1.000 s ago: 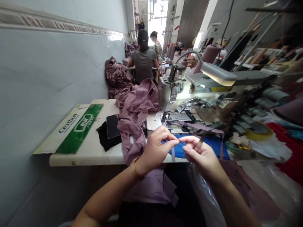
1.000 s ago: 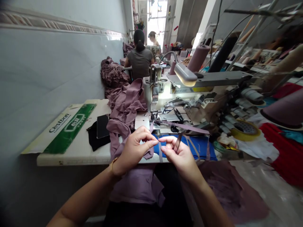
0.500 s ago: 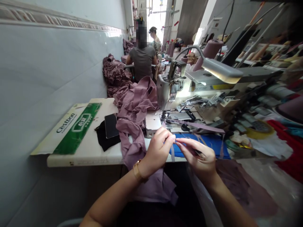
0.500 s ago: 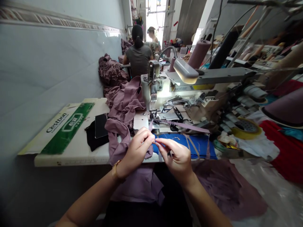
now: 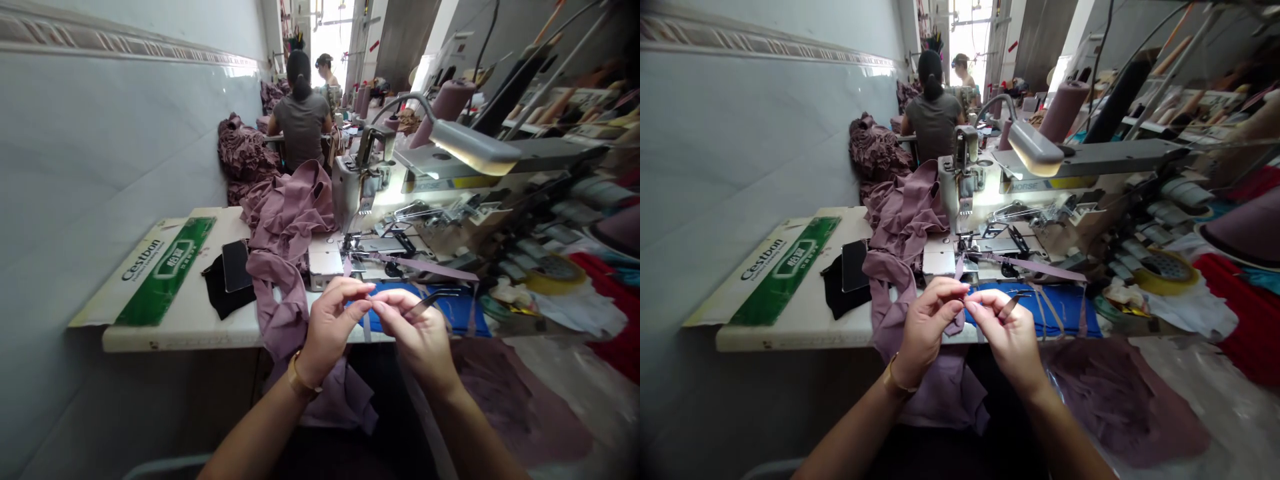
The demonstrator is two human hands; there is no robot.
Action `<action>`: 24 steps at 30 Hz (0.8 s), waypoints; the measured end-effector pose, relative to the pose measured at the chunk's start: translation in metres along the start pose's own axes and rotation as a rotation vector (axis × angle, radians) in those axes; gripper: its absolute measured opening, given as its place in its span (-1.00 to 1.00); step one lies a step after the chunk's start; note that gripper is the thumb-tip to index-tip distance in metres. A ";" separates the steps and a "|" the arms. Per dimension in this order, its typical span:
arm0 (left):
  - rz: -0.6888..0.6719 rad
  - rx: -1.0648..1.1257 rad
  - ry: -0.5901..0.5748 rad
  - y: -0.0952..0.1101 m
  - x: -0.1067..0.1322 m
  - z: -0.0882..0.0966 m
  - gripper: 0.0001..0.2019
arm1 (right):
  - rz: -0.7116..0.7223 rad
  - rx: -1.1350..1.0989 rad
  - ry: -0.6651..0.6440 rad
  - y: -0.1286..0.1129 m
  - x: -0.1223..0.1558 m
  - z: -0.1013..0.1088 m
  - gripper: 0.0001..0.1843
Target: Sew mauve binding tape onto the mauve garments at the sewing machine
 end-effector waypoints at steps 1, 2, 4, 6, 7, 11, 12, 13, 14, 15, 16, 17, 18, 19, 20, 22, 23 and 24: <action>-0.013 -0.011 0.012 0.002 0.000 0.000 -0.84 | -0.016 -0.028 -0.003 0.003 0.001 -0.001 -0.82; -0.020 -0.030 0.026 0.004 0.000 0.000 -0.85 | -0.030 -0.050 -0.007 0.005 0.002 -0.002 -0.83; -0.017 -0.076 0.039 0.007 -0.002 0.000 -0.83 | -0.055 -0.085 -0.013 0.009 0.004 -0.004 -0.83; -0.004 -0.113 0.047 0.007 -0.003 0.001 -0.82 | -0.075 -0.108 -0.013 0.011 0.006 -0.006 -0.82; 0.004 -0.127 0.056 0.007 -0.003 0.001 -0.81 | -0.085 -0.111 -0.013 0.011 0.006 -0.006 -0.81; 0.024 -0.177 0.082 0.006 -0.001 0.004 -0.77 | -0.101 -0.093 -0.014 0.011 0.006 -0.007 -0.78; 0.029 -0.190 0.084 0.006 -0.001 0.005 -0.75 | -0.099 -0.094 -0.015 0.011 0.006 -0.007 -0.78; 0.033 -0.201 0.087 0.006 -0.001 0.006 -0.72 | -0.098 -0.099 -0.017 0.012 0.006 -0.007 -0.78; 0.040 -0.209 0.092 0.007 -0.001 0.008 -0.69 | -0.100 -0.104 -0.017 0.012 0.006 -0.007 -0.78; 0.050 -0.210 0.097 0.006 -0.001 0.010 -0.66 | -0.105 -0.108 -0.016 0.014 0.006 -0.007 -0.78; 0.062 -0.198 0.102 0.005 -0.001 0.013 -0.66 | -0.113 -0.111 -0.014 0.015 0.006 -0.007 -0.78; 0.075 -0.170 0.105 0.003 0.000 0.016 -0.67 | -0.123 -0.116 -0.013 0.016 0.007 -0.007 -0.78; 0.086 -0.128 0.108 0.000 0.001 0.018 -0.69 | -0.130 -0.122 -0.006 0.018 0.007 -0.007 -0.77; 0.090 -0.076 0.103 -0.002 0.002 0.020 -0.70 | -0.136 -0.132 0.000 0.019 0.007 -0.008 -0.76; 0.088 -0.026 0.090 -0.004 0.003 0.021 -0.71 | -0.142 -0.144 0.003 0.020 0.007 -0.008 -0.76; 0.063 0.031 0.047 -0.006 0.006 0.019 -0.71 | -0.147 -0.175 0.001 0.021 0.007 -0.010 -0.75; 0.044 0.030 0.025 -0.005 0.007 0.017 -0.72 | -0.150 -0.191 -0.005 0.021 0.007 -0.011 -0.75; 0.020 0.017 0.011 -0.004 0.008 0.015 -0.75 | -0.152 -0.206 -0.013 0.022 0.007 -0.012 -0.76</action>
Point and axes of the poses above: each hand's wrist, its own x-axis away from the middle knuckle, its own z-axis out of the back of the hand, y = z × x, the point moved 6 cm from there along -x, towards the middle knuckle, and after that the axes turned 4 degrees about z, right-handed, at the moved point
